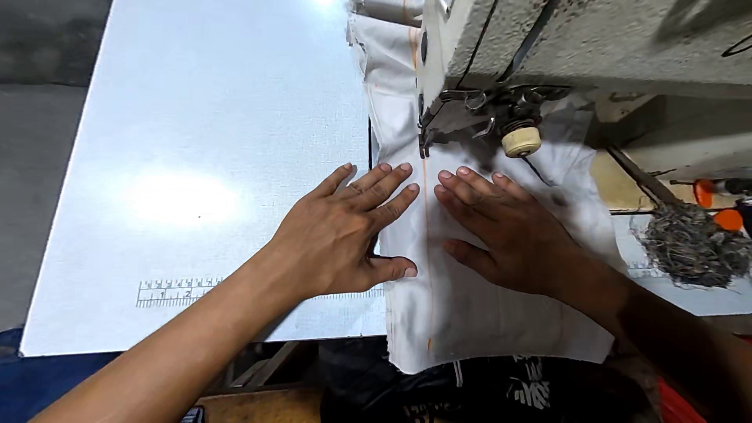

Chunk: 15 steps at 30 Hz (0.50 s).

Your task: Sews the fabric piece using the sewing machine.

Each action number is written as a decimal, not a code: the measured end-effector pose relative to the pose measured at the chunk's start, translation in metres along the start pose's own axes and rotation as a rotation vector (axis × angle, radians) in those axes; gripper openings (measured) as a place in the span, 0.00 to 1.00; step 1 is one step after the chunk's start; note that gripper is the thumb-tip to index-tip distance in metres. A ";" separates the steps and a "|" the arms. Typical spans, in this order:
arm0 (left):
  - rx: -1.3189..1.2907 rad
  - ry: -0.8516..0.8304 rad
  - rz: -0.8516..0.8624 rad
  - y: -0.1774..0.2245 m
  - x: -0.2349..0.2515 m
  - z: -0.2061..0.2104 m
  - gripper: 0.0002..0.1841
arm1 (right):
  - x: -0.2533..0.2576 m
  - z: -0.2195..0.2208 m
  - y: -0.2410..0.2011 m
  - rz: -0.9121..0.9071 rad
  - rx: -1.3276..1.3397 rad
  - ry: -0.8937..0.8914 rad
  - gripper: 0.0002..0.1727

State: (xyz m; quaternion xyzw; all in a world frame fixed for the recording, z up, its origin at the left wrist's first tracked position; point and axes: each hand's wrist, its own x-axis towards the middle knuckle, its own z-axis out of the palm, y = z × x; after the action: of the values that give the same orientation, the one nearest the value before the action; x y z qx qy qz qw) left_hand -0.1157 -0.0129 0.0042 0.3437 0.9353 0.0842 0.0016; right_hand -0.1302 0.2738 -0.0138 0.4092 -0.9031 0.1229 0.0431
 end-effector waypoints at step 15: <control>-0.005 -0.043 -0.022 -0.033 0.035 -0.007 0.53 | 0.034 -0.004 0.035 -0.003 -0.030 0.002 0.36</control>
State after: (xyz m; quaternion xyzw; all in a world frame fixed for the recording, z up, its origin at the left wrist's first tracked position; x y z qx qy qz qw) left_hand -0.1642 -0.0165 0.0079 0.3349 0.9386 0.0790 0.0234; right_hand -0.1787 0.2723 -0.0108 0.4099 -0.9041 0.1098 0.0501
